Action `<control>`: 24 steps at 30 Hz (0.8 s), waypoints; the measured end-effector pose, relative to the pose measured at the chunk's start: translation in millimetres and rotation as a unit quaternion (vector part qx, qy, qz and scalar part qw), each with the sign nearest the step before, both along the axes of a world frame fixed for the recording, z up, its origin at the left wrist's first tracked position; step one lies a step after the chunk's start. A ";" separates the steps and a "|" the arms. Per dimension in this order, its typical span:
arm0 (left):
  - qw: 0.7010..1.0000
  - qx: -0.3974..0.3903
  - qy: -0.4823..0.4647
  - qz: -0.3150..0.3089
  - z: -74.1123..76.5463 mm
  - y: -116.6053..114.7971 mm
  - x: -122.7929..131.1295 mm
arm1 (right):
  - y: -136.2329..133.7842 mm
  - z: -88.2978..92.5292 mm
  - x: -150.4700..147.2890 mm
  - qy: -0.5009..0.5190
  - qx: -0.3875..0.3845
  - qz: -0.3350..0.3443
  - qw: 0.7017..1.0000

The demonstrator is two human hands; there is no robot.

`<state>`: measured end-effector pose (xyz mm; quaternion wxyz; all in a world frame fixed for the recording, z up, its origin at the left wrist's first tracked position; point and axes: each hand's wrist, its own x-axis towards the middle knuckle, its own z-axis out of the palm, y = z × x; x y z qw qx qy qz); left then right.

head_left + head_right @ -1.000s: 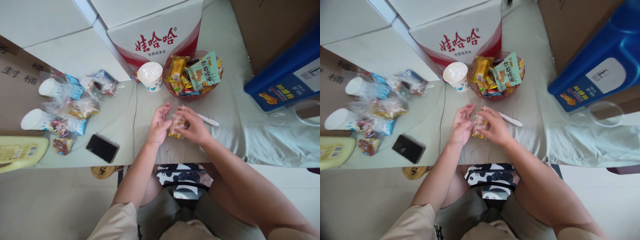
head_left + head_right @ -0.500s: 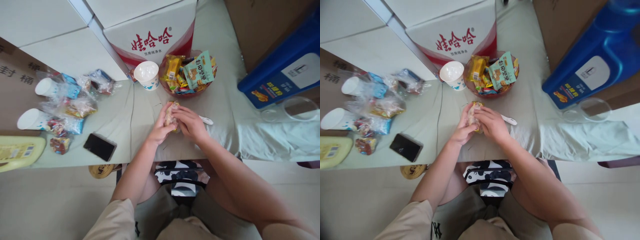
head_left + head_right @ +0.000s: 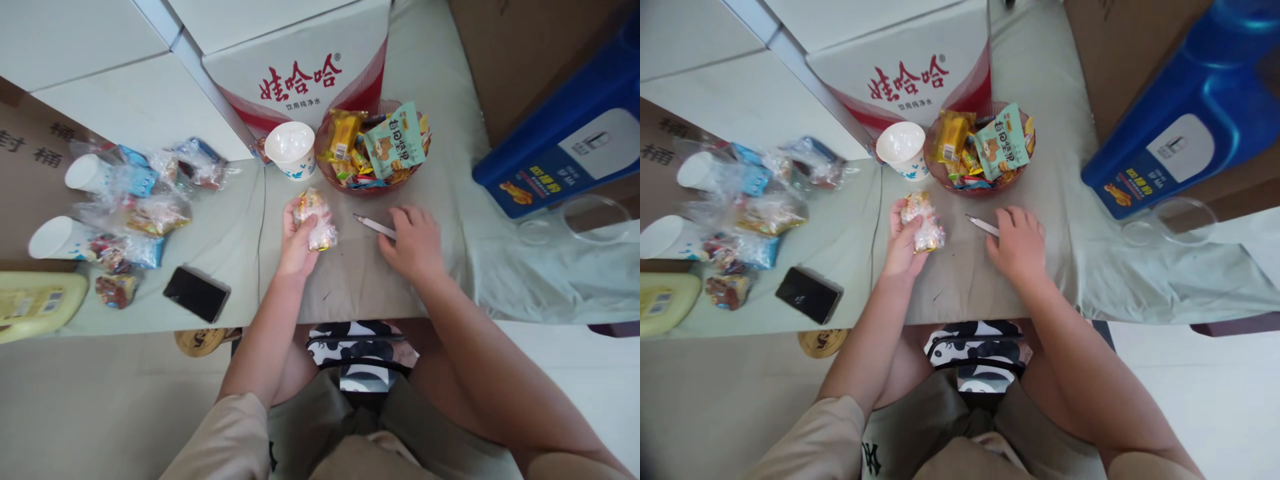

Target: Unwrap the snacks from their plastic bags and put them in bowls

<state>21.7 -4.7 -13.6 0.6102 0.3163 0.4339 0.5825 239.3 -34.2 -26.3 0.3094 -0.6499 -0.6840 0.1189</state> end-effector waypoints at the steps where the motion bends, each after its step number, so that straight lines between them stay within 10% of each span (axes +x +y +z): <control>1: 1.000 0.008 0.008 0.014 0.7 1.1 -1.9 | 0.7 -1.5 4.2 -0.014 -0.023 -0.004 1.000; 11: 0.991 0.071 0.108 0.038 -13.9 -6.8 12.5 | -13.1 32.7 -30.2 0.280 -0.208 0.098 0.932; 17: 0.992 0.069 0.057 0.094 -4.6 4.9 -2.5 | -12.7 34.8 -35.3 0.238 -0.315 0.195 0.898; 21: 0.983 0.060 0.058 0.161 1.5 12.1 -20.8 | -6.8 20.6 -17.5 0.147 -0.202 0.117 0.961; 24: 0.993 0.022 0.069 0.097 -1.9 5.0 -13.0 | -1.7 9.1 -9.8 0.103 -0.029 0.053 0.993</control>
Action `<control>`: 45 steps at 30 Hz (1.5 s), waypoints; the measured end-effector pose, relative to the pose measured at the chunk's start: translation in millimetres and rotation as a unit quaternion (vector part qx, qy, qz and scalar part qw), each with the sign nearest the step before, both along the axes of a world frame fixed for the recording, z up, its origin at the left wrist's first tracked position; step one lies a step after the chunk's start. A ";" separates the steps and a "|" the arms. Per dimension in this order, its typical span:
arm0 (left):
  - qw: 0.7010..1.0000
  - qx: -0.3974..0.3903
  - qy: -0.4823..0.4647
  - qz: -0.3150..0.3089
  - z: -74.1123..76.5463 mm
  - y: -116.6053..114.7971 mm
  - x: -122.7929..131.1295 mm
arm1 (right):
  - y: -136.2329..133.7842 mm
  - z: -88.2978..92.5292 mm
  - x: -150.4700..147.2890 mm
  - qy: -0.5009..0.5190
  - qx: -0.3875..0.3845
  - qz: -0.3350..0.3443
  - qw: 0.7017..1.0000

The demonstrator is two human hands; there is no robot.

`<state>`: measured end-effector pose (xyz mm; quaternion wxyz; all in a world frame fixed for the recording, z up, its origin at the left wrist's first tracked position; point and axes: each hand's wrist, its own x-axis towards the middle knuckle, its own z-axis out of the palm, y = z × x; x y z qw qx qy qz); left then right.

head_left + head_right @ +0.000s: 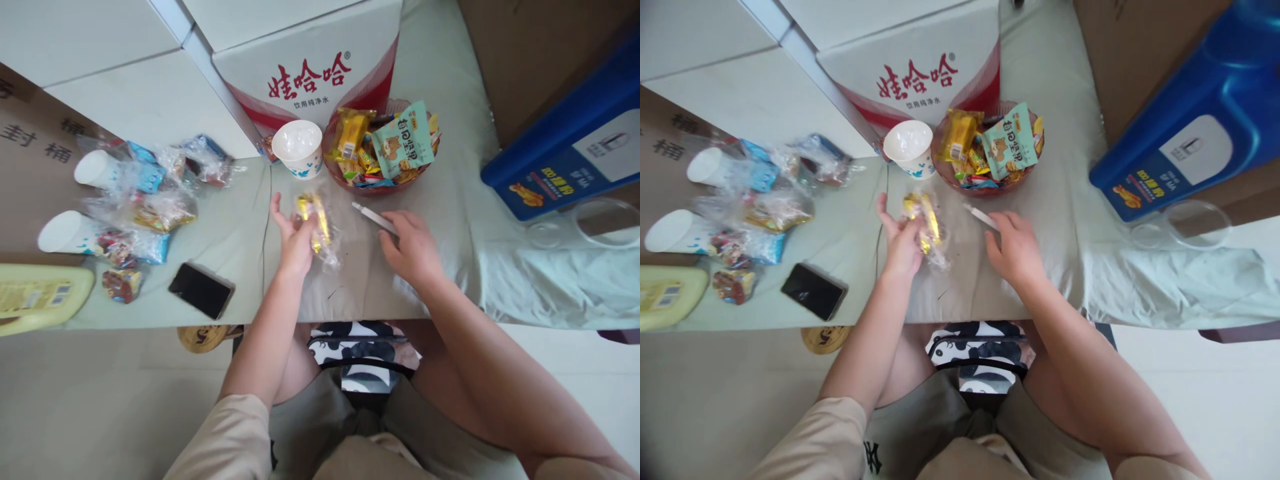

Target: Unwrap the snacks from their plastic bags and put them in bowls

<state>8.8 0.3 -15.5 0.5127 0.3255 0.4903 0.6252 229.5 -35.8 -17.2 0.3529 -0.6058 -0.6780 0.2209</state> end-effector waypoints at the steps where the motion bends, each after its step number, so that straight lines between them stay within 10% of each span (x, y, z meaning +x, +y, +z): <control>1: 1.000 -0.009 -0.001 -0.025 -1.8 -2.8 5.1 | 0.2 -1.5 -0.2 -0.002 0.039 0.007 0.999; 7: 0.990 -0.047 -0.084 -0.104 -11.3 -5.4 25.2 | -12.7 3.6 -21.6 0.077 0.037 0.134 0.987; 15: 0.967 -0.095 -0.127 -0.198 -0.2 -8.0 29.6 | -5.1 -12.0 -34.7 0.390 -0.204 0.045 0.897; 25: 0.963 -0.009 0.242 -0.116 6.2 -7.9 14.8 | -4.5 -13.6 -53.9 0.494 -0.263 0.010 0.829; 31: 0.987 -0.126 -0.057 -0.082 -13.2 -1.4 21.3 | -2.6 -12.8 -69.0 0.480 -0.215 -0.056 0.849; 41: 0.960 -0.087 -0.220 -0.149 21.4 -6.8 6.1 | 3.6 0.4 -81.7 0.587 -0.331 0.058 0.737; 45: 0.955 -0.106 -0.261 -0.096 36.6 -6.2 -15.7 | 3.7 -3.3 -85.0 0.679 -0.339 0.049 0.649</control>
